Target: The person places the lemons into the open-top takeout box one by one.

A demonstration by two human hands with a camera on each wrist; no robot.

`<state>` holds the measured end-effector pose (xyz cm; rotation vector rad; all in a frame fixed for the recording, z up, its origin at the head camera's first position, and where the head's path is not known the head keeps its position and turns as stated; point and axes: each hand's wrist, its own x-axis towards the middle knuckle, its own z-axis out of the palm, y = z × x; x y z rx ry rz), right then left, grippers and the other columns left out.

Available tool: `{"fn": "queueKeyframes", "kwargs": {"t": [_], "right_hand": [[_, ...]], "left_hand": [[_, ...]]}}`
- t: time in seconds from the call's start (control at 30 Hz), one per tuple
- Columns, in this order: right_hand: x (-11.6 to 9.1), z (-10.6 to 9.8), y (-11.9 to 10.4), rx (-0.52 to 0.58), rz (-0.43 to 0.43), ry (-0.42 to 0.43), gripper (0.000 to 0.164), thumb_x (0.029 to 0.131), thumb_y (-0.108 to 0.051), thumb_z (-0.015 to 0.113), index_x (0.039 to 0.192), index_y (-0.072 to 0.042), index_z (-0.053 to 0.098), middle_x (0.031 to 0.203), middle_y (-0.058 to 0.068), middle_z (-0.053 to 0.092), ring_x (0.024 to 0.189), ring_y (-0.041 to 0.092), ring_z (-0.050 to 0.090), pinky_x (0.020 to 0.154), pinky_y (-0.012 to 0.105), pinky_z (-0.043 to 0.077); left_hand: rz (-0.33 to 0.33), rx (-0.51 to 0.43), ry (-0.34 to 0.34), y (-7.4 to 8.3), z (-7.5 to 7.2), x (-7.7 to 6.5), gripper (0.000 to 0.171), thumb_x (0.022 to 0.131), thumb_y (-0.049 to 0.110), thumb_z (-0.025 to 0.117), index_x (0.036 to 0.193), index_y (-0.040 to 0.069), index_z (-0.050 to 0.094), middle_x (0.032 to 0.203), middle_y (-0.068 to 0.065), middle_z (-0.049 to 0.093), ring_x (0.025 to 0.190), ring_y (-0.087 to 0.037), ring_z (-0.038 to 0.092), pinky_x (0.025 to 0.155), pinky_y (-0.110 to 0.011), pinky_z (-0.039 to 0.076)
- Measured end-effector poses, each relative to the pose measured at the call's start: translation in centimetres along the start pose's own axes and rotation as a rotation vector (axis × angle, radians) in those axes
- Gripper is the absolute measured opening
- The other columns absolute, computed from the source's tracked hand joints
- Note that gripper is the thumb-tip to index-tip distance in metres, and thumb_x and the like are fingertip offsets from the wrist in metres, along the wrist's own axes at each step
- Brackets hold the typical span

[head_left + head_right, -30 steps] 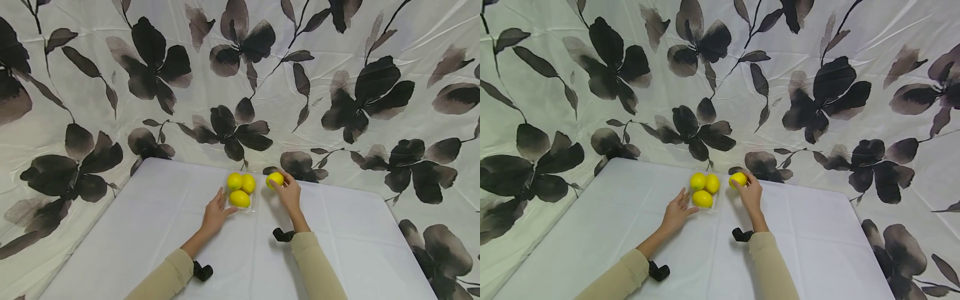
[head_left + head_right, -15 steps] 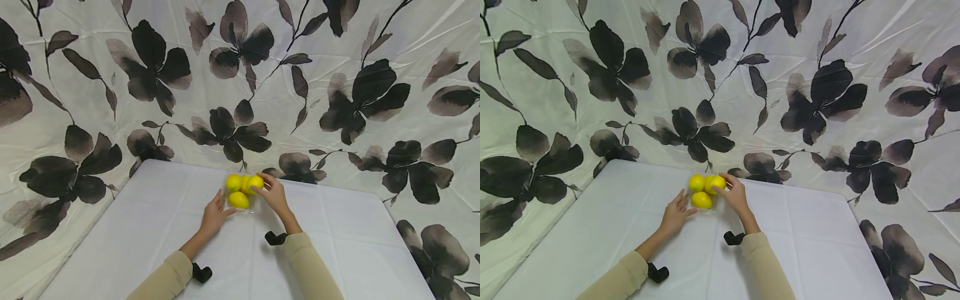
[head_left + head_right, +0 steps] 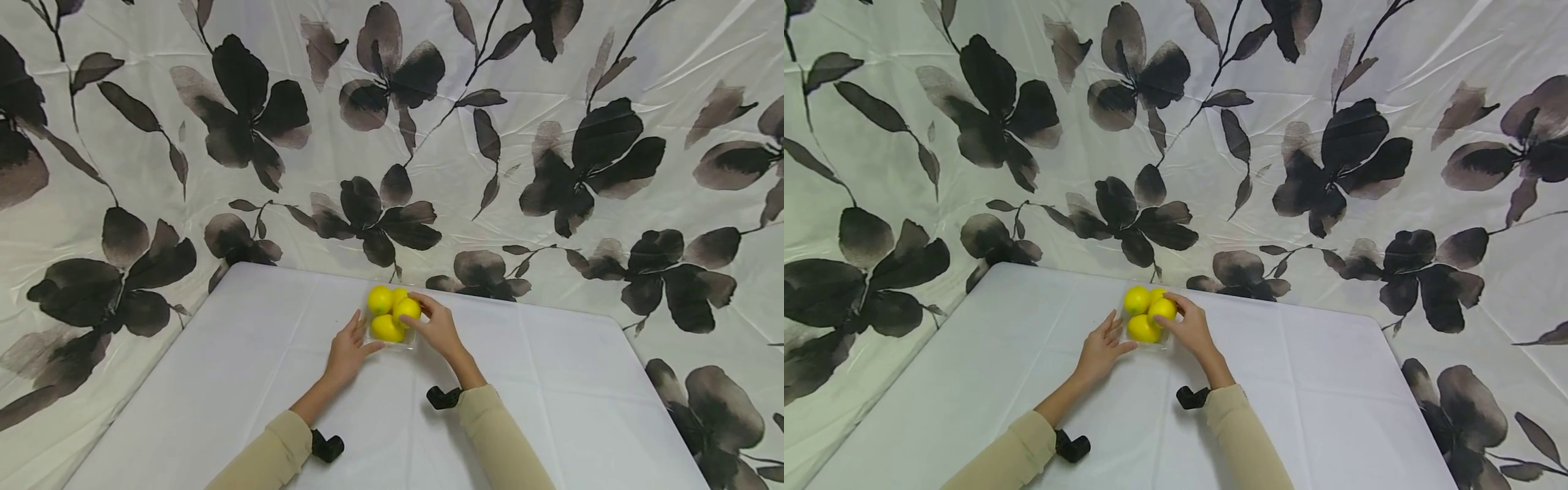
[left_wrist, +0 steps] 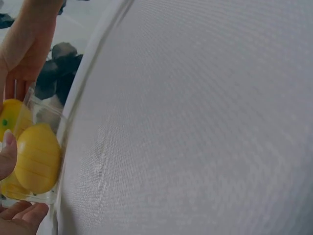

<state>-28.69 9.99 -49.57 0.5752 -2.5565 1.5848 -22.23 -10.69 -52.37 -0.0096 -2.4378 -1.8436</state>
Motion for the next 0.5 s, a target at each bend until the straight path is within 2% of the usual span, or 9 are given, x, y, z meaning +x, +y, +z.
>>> {"fn": "queueKeyframes", "kwargs": {"t": [0.17,0.33,0.5], "right_hand": [[-0.1,-0.1,0.1,-0.006,0.001,0.004,0.055,0.088,-0.024,0.075,0.137,-0.008,0.058,0.140,0.010,0.058,0.134,0.028,0.051,0.112,0.043,0.044],[-0.5,-0.3,-0.1,-0.047,-0.013,0.019,0.052,0.092,-0.026,0.071,0.138,-0.006,0.057,0.141,0.011,0.057,0.135,0.029,0.050,0.111,0.044,0.046],[-1.7,-1.2,-0.8,-0.146,-0.035,0.057,0.049,0.095,-0.029,0.066,0.137,-0.006,0.057,0.141,0.012,0.058,0.134,0.030,0.051,0.110,0.045,0.047]], "left_hand": [[0.004,0.019,-0.005,0.1,0.0,0.2,0.093,0.083,0.016,0.080,0.155,-0.001,0.023,0.153,-0.025,0.038,0.138,-0.040,0.043,0.108,-0.048,0.045],[-0.003,0.013,0.025,0.5,0.0,0.1,0.095,0.082,0.016,0.082,0.155,0.000,0.023,0.156,-0.024,0.033,0.140,-0.042,0.039,0.111,-0.051,0.042],[0.011,0.116,0.057,1.4,0.0,-0.3,0.092,0.084,0.024,0.080,0.155,0.001,0.026,0.159,-0.022,0.030,0.144,-0.042,0.033,0.118,-0.055,0.032]]}}
